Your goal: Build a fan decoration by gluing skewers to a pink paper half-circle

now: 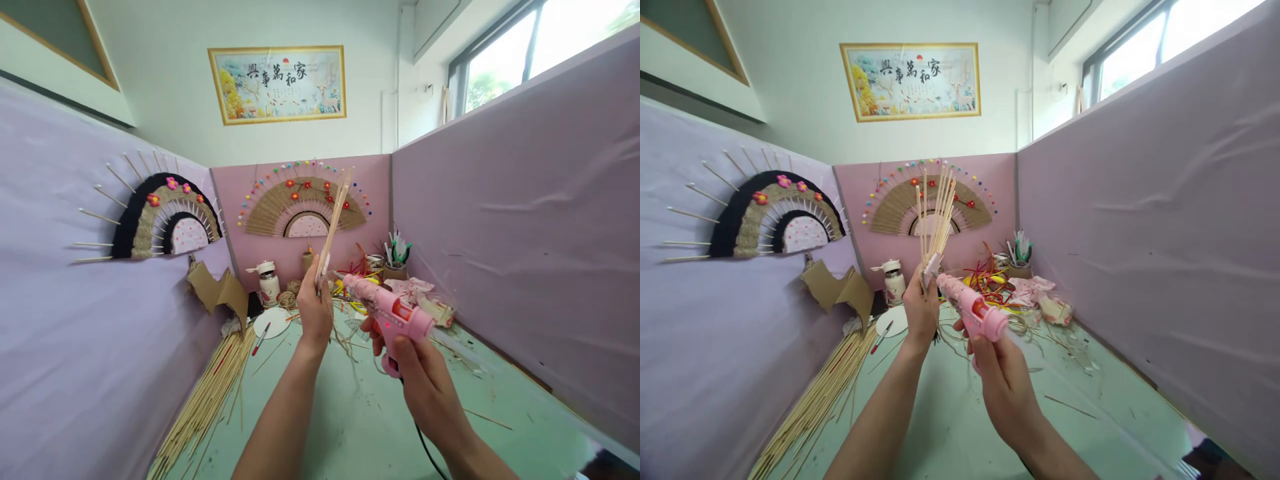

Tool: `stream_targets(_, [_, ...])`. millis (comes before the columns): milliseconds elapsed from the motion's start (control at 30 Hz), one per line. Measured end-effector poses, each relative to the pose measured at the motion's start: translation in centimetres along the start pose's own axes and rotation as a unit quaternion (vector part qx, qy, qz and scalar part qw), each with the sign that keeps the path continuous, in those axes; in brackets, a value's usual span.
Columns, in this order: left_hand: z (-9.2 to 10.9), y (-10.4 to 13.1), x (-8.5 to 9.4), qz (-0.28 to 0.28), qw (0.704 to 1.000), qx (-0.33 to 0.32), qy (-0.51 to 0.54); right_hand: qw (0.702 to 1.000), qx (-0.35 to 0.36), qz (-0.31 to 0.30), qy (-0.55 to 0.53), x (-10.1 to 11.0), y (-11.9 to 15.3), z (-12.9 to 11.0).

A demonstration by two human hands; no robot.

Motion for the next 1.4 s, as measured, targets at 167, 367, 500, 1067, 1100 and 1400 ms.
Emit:
stream_targets(167, [-0.1,0.4,-0.2,-0.014,1.0,-0.001,-0.004,1.0,0.001,-0.004,0.022,-0.4,1.0,2.1])
stream_targets(367, [0.1,0.9,-0.8,-0.024,0.999,-0.016,-0.027,1.0,-0.001,0.01,0.015,-0.4,1.3,3.4])
stream_targets(500, [-0.2,1.0,-0.9,-0.029,0.999,-0.014,-0.028,0.999,-0.002,0.015,0.033,-0.2,1.5,3.6])
stream_targets(1067, [0.0,1.3,-1.0,-0.03,0.998,-0.033,-0.043,0.999,-0.006,0.026,0.034,-0.2,1.4,3.5])
stream_targets(1100, [0.0,1.3,-1.0,-0.031,0.998,-0.032,-0.044,0.999,-0.006,0.025,0.03,-0.2,1.5,3.6])
stream_targets(1400, [-0.3,1.4,-1.2,-0.033,0.998,-0.037,-0.043,0.999,-0.009,0.028,0.031,-0.3,1.6,4.1])
Point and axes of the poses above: each hand's wrist, its own y-axis away from the middle knuckle, its own x-axis out of the back of the hand, z = x × y, the point moved 6 cm from there along -y, towards the middle knuckle, and after that the axes turned 7 degrees about x, right-handed, at the moved point
